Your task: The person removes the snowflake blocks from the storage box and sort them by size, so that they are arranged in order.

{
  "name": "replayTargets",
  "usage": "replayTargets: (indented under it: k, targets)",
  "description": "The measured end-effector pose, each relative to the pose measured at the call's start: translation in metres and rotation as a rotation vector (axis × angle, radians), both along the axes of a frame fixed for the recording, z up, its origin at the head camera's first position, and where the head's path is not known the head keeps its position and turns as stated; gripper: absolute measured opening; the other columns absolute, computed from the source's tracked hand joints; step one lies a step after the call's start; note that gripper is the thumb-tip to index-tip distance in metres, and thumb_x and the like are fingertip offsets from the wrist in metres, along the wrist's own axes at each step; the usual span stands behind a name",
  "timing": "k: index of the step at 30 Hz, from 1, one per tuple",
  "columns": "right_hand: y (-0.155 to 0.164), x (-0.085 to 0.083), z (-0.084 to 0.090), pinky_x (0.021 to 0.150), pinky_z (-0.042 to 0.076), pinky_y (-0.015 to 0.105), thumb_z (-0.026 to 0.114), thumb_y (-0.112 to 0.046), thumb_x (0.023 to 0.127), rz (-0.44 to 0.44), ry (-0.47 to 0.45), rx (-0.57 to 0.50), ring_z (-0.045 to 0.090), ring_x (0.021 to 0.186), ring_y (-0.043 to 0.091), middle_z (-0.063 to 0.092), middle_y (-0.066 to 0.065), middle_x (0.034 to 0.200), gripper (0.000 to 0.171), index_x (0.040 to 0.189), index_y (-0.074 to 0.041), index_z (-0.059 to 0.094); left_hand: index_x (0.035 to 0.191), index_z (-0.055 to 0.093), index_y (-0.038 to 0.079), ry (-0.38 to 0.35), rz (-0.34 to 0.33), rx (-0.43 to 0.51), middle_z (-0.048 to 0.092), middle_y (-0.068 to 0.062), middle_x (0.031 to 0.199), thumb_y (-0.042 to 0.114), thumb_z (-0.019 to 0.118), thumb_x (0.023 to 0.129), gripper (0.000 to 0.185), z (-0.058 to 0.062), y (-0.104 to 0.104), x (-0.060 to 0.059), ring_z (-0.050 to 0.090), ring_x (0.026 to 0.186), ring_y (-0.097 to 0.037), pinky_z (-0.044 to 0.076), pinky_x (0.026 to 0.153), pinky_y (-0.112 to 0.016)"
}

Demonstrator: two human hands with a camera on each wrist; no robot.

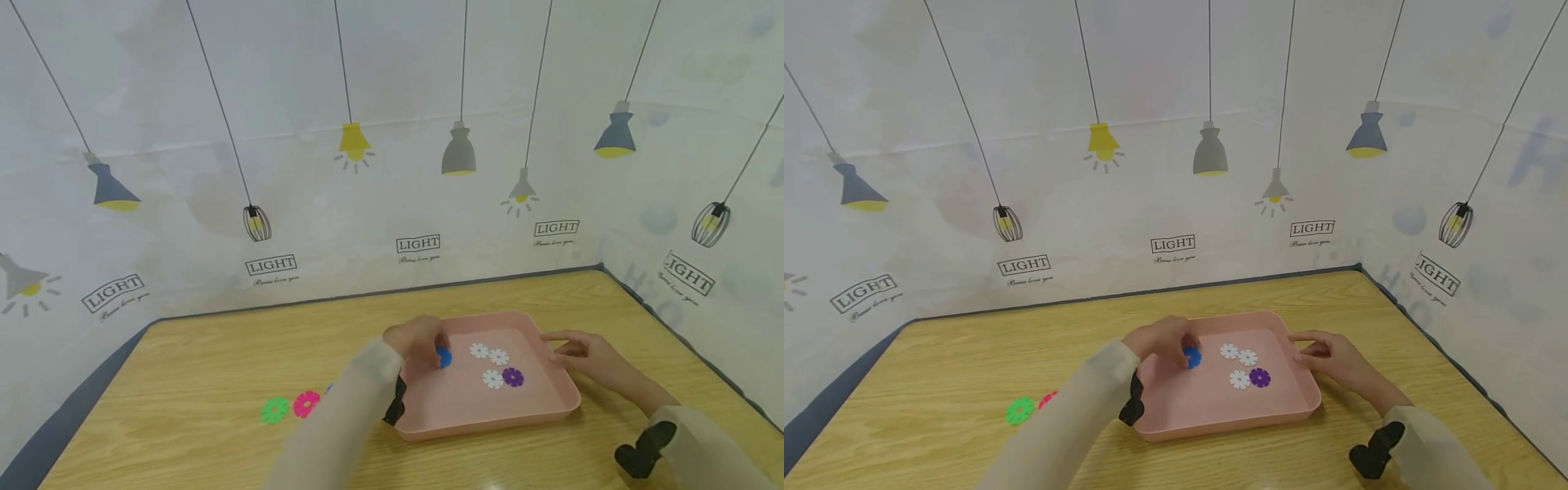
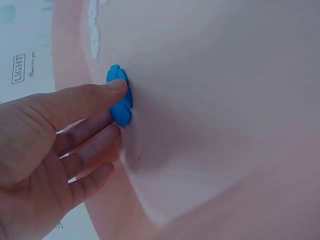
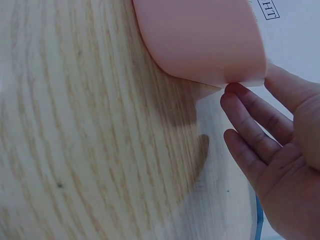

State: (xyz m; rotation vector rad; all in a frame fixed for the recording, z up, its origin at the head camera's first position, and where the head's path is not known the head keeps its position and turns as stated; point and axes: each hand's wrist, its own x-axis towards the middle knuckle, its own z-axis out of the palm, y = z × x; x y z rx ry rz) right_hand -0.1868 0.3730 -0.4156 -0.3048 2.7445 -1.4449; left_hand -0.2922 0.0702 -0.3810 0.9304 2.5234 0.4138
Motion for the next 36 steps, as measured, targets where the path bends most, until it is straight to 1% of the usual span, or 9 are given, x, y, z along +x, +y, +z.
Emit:
replayTargets:
  k: [4,8,11,17,21,25,28,32,36]
  targets:
    - [0.000,0.000,0.000,0.071,0.050,0.025,0.062,-0.019,0.088,0.002,-0.001,-0.004,0.063,0.088,0.011,0.061,0.022,0.109,0.048,0.128,0.004,0.048,0.106,0.066,0.017,-0.017,0.023,-0.017,0.059,0.005,0.099,0.017,0.076,0.076,0.031,0.001,0.001,0.004,0.052,0.089,-0.011,0.045,0.077,-0.030]
    - [0.000,0.000,-0.001,0.071,0.050,0.025,0.061,-0.018,0.089,0.014,0.005,-0.013,0.063,0.088,0.010,0.060,0.024,0.110,0.047,0.127,0.005,0.048,0.103,0.064,0.016,-0.055,0.028,0.019,0.058,0.004,0.095,0.014,0.077,0.074,0.032,0.001,0.001,0.005,0.052,0.086,-0.011,0.045,0.074,-0.029]
    - [-0.001,-0.001,-0.001,0.071,0.050,0.025,0.061,-0.017,0.089,0.019,0.011,-0.014,0.063,0.088,0.010,0.058,0.025,0.112,0.046,0.127,0.005,0.048,0.098,0.063,0.014,-0.033,-0.018,0.033,0.057,0.002,0.092,0.011,0.078,0.073,0.029,0.001,0.001,0.003,0.052,0.082,-0.012,0.046,0.070,-0.025]
    - [-0.001,0.000,0.000,0.072,0.050,0.025,0.061,-0.017,0.089,0.019,0.009,-0.022,0.063,0.088,0.010,0.056,0.027,0.115,0.046,0.127,0.005,0.048,0.085,0.065,0.015,0.075,-0.119,0.032,0.058,0.004,0.085,0.010,0.076,0.074,0.016,0.005,0.002,0.000,0.053,0.077,-0.010,0.045,0.066,-0.021]
    - [-0.001,0.001,-0.001,0.072,0.050,0.026,0.061,-0.017,0.089,0.017,-0.005,-0.039,0.062,0.089,0.009,0.053,0.028,0.118,0.047,0.128,0.005,0.047,0.082,0.067,0.014,0.062,-0.144,0.101,0.058,0.005,0.080,0.007,0.075,0.074,0.013,0.012,-0.002,0.001,0.054,0.074,-0.009,0.045,0.065,-0.019]
    - [-0.001,0.000,-0.001,0.072,0.050,0.026,0.061,-0.017,0.089,0.021,-0.012,-0.037,0.062,0.089,0.009,0.054,0.028,0.117,0.047,0.128,0.006,0.047,0.083,0.066,0.015,0.062,-0.157,0.160,0.058,0.006,0.078,0.006,0.074,0.076,0.014,0.019,-0.016,0.004,0.053,0.072,-0.008,0.045,0.063,-0.019]
    - [-0.001,-0.001,-0.001,0.072,0.050,0.025,0.062,-0.018,0.088,0.015,-0.009,-0.024,0.062,0.088,0.009,0.056,0.027,0.114,0.048,0.127,0.006,0.048,0.085,0.065,0.014,0.073,-0.161,0.200,0.058,0.005,0.079,0.006,0.073,0.076,0.014,0.029,-0.032,0.008,0.054,0.073,-0.009,0.046,0.063,-0.021]
    - [0.000,-0.002,-0.001,0.072,0.050,0.025,0.062,-0.019,0.088,-0.004,0.001,-0.006,0.063,0.087,0.010,0.057,0.026,0.114,0.048,0.126,0.005,0.049,0.087,0.064,0.013,0.074,-0.153,0.246,0.058,0.004,0.080,0.005,0.072,0.078,0.014,0.043,-0.056,0.013,0.055,0.075,-0.011,0.047,0.065,-0.023]
    - [-0.001,-0.002,-0.002,0.072,0.051,0.026,0.062,-0.020,0.088,-0.010,-0.001,0.003,0.063,0.088,0.011,0.055,0.027,0.118,0.048,0.127,0.004,0.048,0.087,0.063,0.014,0.088,-0.136,0.259,0.058,0.004,0.081,0.005,0.071,0.079,0.014,0.050,-0.087,0.020,0.056,0.076,-0.011,0.047,0.067,-0.025]
